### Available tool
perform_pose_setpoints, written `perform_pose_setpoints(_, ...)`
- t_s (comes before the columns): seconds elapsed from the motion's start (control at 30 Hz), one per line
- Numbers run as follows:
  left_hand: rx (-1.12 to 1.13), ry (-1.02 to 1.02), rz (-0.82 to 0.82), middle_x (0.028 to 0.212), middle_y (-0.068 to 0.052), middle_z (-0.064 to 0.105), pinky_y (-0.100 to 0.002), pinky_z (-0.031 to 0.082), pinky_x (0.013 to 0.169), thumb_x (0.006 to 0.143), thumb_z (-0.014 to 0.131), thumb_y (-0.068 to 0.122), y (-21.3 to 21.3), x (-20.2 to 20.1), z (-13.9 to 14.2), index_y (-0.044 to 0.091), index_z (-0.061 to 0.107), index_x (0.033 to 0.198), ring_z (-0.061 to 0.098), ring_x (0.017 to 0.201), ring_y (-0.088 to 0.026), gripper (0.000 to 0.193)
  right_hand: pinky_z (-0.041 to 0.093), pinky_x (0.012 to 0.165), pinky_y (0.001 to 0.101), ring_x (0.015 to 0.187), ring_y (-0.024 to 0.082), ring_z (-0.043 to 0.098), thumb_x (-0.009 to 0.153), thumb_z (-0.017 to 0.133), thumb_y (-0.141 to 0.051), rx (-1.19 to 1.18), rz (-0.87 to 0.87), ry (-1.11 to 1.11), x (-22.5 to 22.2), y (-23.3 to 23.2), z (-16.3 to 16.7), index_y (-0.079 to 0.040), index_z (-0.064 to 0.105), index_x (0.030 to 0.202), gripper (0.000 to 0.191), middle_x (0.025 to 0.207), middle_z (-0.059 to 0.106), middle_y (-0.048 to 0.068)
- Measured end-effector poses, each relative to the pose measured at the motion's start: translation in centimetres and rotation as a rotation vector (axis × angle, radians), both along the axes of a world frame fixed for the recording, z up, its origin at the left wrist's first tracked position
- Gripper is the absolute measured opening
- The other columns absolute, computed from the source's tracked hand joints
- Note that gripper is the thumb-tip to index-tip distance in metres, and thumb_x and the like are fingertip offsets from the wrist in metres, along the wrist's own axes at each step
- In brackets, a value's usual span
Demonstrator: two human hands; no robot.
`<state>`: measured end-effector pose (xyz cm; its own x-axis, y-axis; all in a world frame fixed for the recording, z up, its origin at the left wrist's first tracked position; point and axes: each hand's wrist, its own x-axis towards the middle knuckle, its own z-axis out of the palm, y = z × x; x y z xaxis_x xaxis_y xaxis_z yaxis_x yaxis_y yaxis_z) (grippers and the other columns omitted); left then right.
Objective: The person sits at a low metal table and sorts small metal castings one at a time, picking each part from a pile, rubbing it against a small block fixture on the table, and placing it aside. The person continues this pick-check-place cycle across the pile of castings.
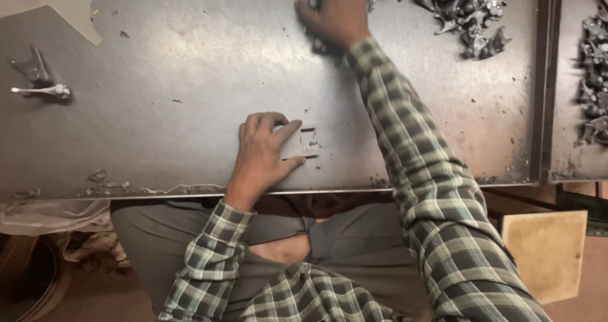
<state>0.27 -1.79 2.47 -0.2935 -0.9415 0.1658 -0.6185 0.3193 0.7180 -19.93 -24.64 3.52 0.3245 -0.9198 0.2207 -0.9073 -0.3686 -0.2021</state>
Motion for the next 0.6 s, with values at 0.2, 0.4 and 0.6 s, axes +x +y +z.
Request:
perform_pose_setpoints(0.2, -0.021, -0.005, -0.034, 0.121, -0.008, 0.060, -0.048, 0.037, 0.105, 0.059, 0.092, 0.028, 1.1, -0.1, -0.4, 0.015, 0.075, 0.123, 0.048, 0.119, -0.032, 0.069, 0.023, 0.121, 0.0585, 0.150, 0.041, 0.029, 0.097, 0.069, -0.041, -0.088, 0.172, 0.065, -4.7, 10.0, -2.3, -0.014, 0.063, 0.128, 0.042, 0.160, 0.043, 0.012)
perform_pose_setpoints(0.4, -0.027, 0.027, -0.036, 0.121, -0.007, 0.060, -0.047, 0.038, 0.103, 0.057, 0.093, 0.029, 1.8, -0.2, -0.8, 0.015, 0.076, 0.122, 0.048, 0.118, -0.031, 0.068, 0.018, 0.118, 0.0595, 0.146, 0.040, 0.031, 0.100, 0.072, -0.043, -0.050, 0.009, 0.029, -10.5, 15.0, -2.1, -0.012, 0.064, 0.135, 0.048, 0.154, 0.045, 0.017)
perform_pose_setpoints(0.6, -0.027, 0.054, -0.031, 0.121, -0.005, 0.061, -0.047, 0.036, 0.105, 0.055, 0.094, 0.029, 1.8, 0.1, -1.4, 0.016, 0.077, 0.119, 0.047, 0.120, -0.031, 0.068, 0.051, 0.088, 0.0428, 0.103, 0.027, 0.063, 0.102, 0.075, -0.037, 0.083, -0.222, -0.074, -10.6, 22.2, 1.1, -0.013, 0.071, 0.127, 0.035, 0.118, 0.068, 0.010)
